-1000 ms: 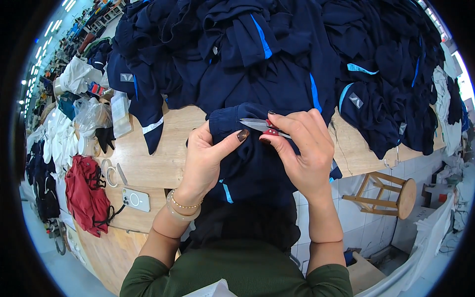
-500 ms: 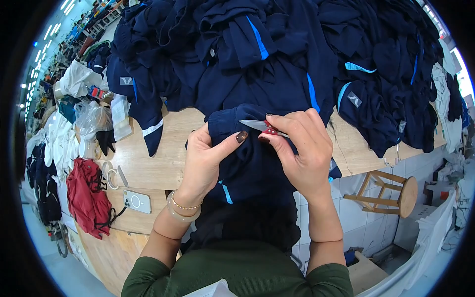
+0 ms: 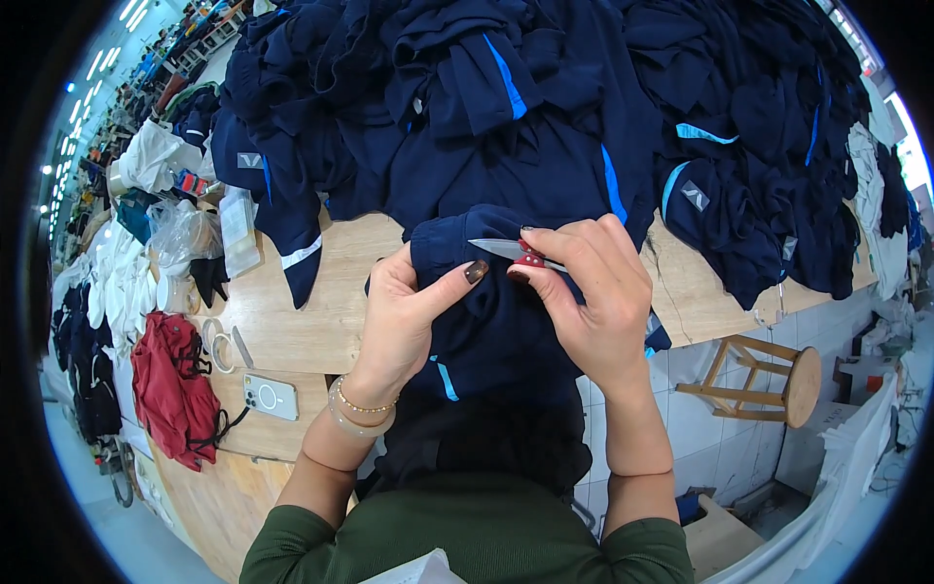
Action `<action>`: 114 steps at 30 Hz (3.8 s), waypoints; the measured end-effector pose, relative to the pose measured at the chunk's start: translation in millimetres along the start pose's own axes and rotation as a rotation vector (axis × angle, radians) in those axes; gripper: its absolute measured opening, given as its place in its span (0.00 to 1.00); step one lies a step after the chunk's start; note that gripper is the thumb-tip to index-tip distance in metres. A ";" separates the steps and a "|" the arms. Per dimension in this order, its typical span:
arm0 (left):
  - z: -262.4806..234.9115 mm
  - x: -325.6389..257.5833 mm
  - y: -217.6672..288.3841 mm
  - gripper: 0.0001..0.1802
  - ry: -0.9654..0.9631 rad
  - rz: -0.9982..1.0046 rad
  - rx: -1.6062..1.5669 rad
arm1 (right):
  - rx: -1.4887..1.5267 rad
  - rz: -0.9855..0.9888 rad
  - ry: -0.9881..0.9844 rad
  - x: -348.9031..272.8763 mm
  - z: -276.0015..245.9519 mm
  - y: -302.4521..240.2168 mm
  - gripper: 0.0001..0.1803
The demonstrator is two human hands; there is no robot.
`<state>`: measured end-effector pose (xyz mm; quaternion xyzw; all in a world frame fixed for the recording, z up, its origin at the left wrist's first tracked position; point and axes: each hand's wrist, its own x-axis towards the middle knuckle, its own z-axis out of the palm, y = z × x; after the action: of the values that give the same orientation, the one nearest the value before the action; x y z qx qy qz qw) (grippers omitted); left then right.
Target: Trimming excess threads from blue athletic shorts using thread snips.
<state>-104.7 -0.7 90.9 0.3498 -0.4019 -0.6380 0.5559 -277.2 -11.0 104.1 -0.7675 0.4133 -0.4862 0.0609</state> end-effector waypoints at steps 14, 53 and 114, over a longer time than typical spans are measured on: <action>-2.0 23.4 41.8 0.18 -0.271 0.193 -0.423 | 0.906 0.334 0.288 -4.3 -22.5 0.8 0.16; -238.8 3.9 10.9 0.09 -0.248 -0.622 0.493 | 0.812 0.924 -0.453 -39.1 43.9 151.5 0.07; -32.5 29.6 -98.3 0.06 0.313 0.099 1.031 | 0.625 0.747 -0.310 -56.8 73.1 151.7 0.09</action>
<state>-121.8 -28.3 -11.8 0.6487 -0.5912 -0.2715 0.3949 -316.8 -92.9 -48.5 -0.5756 0.4804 -0.4122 0.5177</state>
